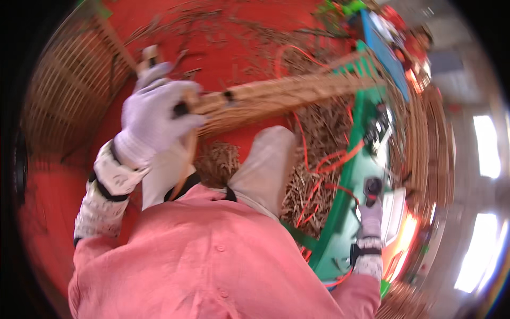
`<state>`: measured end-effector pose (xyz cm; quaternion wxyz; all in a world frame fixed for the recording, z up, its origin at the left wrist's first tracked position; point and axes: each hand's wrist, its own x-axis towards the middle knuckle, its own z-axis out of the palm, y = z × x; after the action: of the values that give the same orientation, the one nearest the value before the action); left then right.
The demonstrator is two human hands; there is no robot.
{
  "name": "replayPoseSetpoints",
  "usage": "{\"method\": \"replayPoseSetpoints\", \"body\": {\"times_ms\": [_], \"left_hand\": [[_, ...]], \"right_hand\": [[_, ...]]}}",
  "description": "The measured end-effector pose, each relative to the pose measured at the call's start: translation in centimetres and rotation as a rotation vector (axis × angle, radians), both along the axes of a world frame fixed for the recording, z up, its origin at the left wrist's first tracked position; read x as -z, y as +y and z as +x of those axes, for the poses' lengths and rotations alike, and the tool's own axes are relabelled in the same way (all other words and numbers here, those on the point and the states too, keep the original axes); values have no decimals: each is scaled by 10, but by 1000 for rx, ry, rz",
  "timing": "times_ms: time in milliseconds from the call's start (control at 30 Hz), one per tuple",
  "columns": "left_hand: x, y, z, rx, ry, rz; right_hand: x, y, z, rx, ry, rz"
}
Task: The recorder is assembling and weaving bamboo or wicker furniture panels using a pneumatic nail gun and hand tools.
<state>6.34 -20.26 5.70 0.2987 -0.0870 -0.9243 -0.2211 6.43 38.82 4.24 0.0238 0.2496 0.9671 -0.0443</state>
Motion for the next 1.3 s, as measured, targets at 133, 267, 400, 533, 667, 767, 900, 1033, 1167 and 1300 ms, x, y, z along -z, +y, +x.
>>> {"method": "replayPoseSetpoints", "body": {"times_ms": [133, 267, 400, 533, 667, 767, 900, 1033, 1167, 1300], "left_hand": [[2, -2, -7, 83, 4, -4], [7, -7, -14, 119, -14, -112], [18, -17, -16, 136, 4, -202], [30, -25, -11, 22, -21, -193], [32, -30, -14, 47, -27, -237], [32, -29, -18, 135, 43, -313], [36, -28, -18, 159, 152, -320], [38, -28, -13, 137, 98, -304], [28, -22, -9, 149, 43, -258], [9, -10, -6, 247, 12, -254]], "right_hand": [[31, 58, 25, 75, -3, 71], [44, 101, 25, 176, 20, 37], [48, 124, 11, 326, 65, 77], [39, 141, 42, 83, 465, 250], [29, 170, 115, 582, 279, 176], [50, 178, 158, 860, 93, 150], [65, 172, 181, 709, 48, 99], [51, 170, 148, 563, 25, 230], [40, 193, 123, 500, -77, 69], [47, 240, 141, -58, -146, 223]]}}
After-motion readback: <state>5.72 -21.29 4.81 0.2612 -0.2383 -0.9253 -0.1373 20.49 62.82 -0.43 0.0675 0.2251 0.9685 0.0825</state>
